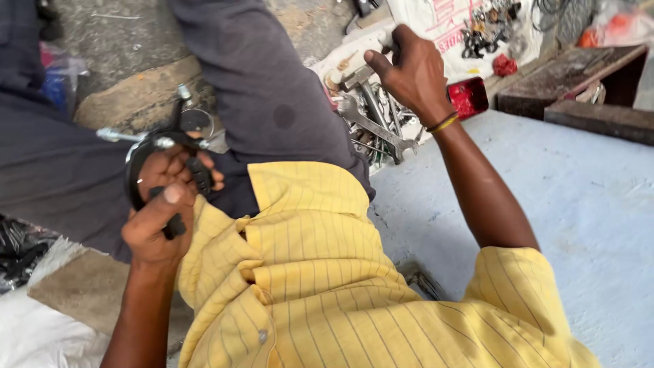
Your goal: Assembling and adjusting a bicycle brake caliper using a wrench and brake cables.
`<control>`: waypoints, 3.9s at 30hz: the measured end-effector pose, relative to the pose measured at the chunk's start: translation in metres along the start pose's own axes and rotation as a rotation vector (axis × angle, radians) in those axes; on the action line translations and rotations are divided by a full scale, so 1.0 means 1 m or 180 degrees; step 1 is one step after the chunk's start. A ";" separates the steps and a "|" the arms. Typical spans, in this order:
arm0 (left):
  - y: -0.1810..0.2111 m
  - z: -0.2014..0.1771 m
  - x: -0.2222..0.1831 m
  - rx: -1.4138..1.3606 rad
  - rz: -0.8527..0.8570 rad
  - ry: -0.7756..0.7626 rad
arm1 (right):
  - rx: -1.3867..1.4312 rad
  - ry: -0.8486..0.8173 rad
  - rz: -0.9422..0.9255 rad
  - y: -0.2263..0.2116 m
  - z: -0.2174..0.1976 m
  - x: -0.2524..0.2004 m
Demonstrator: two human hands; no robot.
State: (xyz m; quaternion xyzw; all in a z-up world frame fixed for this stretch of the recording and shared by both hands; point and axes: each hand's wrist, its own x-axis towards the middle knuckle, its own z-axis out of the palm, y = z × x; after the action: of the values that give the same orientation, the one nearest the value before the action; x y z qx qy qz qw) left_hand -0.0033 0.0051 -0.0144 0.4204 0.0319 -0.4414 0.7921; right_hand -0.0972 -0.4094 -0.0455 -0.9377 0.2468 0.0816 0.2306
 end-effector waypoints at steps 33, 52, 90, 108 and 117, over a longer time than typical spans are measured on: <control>0.005 0.059 0.054 0.1358 -0.0859 -0.0378 | -0.1982 -0.2978 -0.0966 0.208 0.246 -0.193; 0.021 0.063 0.055 0.1645 -0.0975 -0.0123 | -0.1475 -0.3421 -0.0343 0.206 0.221 -0.170; 0.000 0.065 0.068 0.2164 -0.1240 0.0146 | -0.0295 -0.0971 -0.1747 -0.165 -0.073 -0.042; -0.011 0.066 0.070 0.2354 -0.1234 0.0112 | -0.1110 -0.1077 -0.1989 -0.178 -0.062 -0.051; 0.002 0.063 0.075 0.1404 -0.1568 0.0136 | -0.0858 -0.0593 -0.2508 -0.143 -0.027 -0.043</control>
State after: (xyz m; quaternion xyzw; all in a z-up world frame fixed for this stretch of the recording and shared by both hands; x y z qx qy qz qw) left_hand 0.0239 -0.0888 -0.0044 0.5706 0.0528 -0.6070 0.5505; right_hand -0.0616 -0.2939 0.0455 -0.9707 -0.1652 0.1031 0.1409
